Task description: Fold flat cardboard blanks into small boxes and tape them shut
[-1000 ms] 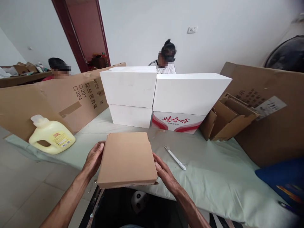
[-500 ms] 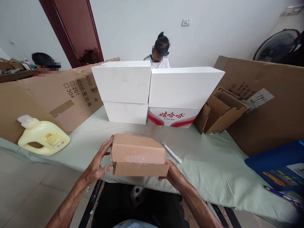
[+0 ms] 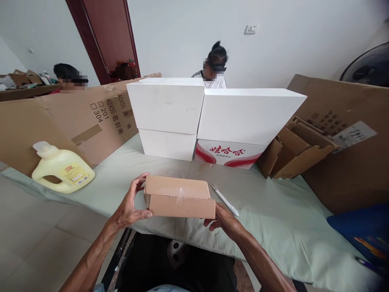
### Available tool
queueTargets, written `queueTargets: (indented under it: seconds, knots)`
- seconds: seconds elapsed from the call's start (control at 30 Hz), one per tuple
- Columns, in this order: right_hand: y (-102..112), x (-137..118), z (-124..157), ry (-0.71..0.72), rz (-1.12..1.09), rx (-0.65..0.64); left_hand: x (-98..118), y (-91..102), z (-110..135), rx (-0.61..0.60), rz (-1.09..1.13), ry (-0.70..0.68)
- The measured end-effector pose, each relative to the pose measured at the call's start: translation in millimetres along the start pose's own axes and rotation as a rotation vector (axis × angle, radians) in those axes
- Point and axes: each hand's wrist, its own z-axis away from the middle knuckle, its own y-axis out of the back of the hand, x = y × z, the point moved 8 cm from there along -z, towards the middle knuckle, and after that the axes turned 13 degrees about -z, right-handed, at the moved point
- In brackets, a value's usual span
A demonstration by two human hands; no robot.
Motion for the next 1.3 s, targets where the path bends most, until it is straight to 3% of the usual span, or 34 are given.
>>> queueTargets:
  seconds: [0.23,0.33,0.4,0.5,0.57,0.63,0.77,0.9,1.17,1.3]
  knots:
    - [4.0,-7.5,-7.0,-0.002,0.082,0.018,-17.2,-5.2,8.0,0.014,0.019,0.061]
    - [11.9,-16.6,-9.2,0.042,0.239,0.030,-29.8,-8.3,12.1,0.016,0.006,0.118]
    - [29.5,-27.6,-10.8,0.161,0.452,0.124,-34.4,-12.4,13.1,-0.002,0.001,0.150]
    - [67.5,-45.9,-3.9,0.449,0.855,0.430,-34.2,-18.4,10.8,-0.024,0.007,0.175]
    - [88.4,-43.1,1.2,0.545,1.048,0.573,-32.5,-19.9,8.1,-0.020,0.016,0.186]
    - [105.3,-29.6,1.1,0.521,1.110,0.606,-31.4,-20.1,5.8,-0.013,0.028,0.191]
    - [121.4,-10.7,-0.3,0.451,0.893,0.572,-31.0,-18.1,3.6,-0.002,0.037,0.181]
    - [107.5,-16.2,-8.5,0.437,0.724,0.517,-31.7,-18.7,2.4,-0.007,0.021,0.178]
    - [20.3,-30.3,-21.8,0.458,0.185,0.320,-28.2,-8.4,13.1,0.067,-0.038,0.178]
    - [-2.5,-27.3,-20.6,0.387,0.148,0.268,-23.8,-0.3,28.0,0.091,0.015,0.128]
